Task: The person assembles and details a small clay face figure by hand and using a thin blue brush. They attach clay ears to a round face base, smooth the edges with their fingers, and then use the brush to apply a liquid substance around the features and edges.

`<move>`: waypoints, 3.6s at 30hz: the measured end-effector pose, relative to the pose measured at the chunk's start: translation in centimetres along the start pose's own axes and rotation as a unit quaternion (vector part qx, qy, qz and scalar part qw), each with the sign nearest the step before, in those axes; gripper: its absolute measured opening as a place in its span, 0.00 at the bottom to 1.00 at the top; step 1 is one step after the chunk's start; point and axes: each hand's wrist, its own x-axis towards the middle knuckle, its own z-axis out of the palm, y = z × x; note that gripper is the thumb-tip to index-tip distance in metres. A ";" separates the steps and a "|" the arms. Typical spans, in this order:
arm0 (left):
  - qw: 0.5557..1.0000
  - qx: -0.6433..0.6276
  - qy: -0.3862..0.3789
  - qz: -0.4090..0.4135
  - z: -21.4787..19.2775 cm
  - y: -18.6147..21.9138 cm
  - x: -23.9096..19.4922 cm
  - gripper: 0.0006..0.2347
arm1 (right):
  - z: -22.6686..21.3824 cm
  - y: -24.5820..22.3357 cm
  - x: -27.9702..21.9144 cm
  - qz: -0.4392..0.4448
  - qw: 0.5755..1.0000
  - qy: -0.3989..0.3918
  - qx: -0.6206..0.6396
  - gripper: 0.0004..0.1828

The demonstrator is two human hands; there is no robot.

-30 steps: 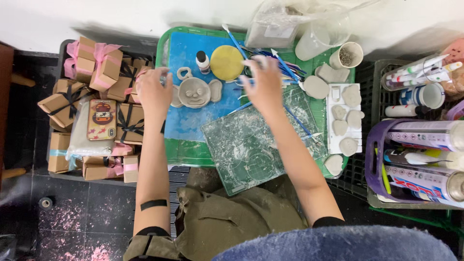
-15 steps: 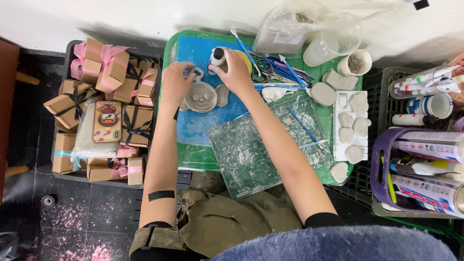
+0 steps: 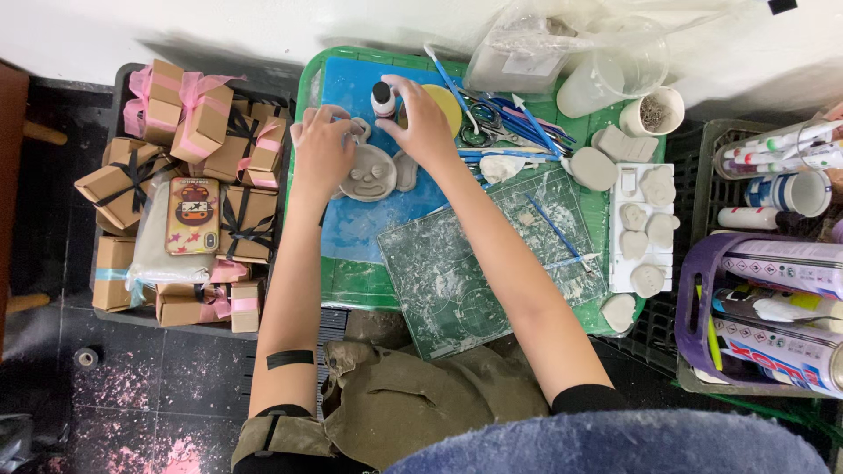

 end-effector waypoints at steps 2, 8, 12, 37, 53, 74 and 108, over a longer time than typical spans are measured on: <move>1.000 0.007 0.004 0.010 0.0 -0.3 0.2 0.06 | -0.5 -0.3 -0.7 -0.038 0.998 0.027 0.045 0.40; 1.000 0.000 0.001 0.027 0.1 -0.8 0.2 0.07 | -0.4 -2.0 -4.8 0.047 0.994 0.099 0.011 0.32; 1.000 -0.024 -0.005 0.012 -0.3 -0.7 -0.2 0.06 | 0.2 -2.5 -6.2 0.070 0.997 -0.008 0.020 0.21; 0.991 -0.092 -0.096 0.003 -2.3 -0.7 -0.8 0.08 | 1.1 -4.1 -8.5 -0.005 0.997 -0.049 -0.052 0.23; 0.991 -0.039 -0.128 0.023 -1.5 0.4 0.1 0.10 | -0.5 -2.6 -8.1 0.025 0.992 -0.119 -0.024 0.20; 0.986 -0.062 -0.158 0.003 -2.8 1.6 -0.9 0.10 | -3.1 -1.3 -10.0 0.044 0.986 -0.160 -0.026 0.27; 0.997 0.058 -0.040 0.019 -3.4 11.1 -16.0 0.11 | -21.1 -0.9 -26.1 0.146 0.982 0.054 -0.111 0.20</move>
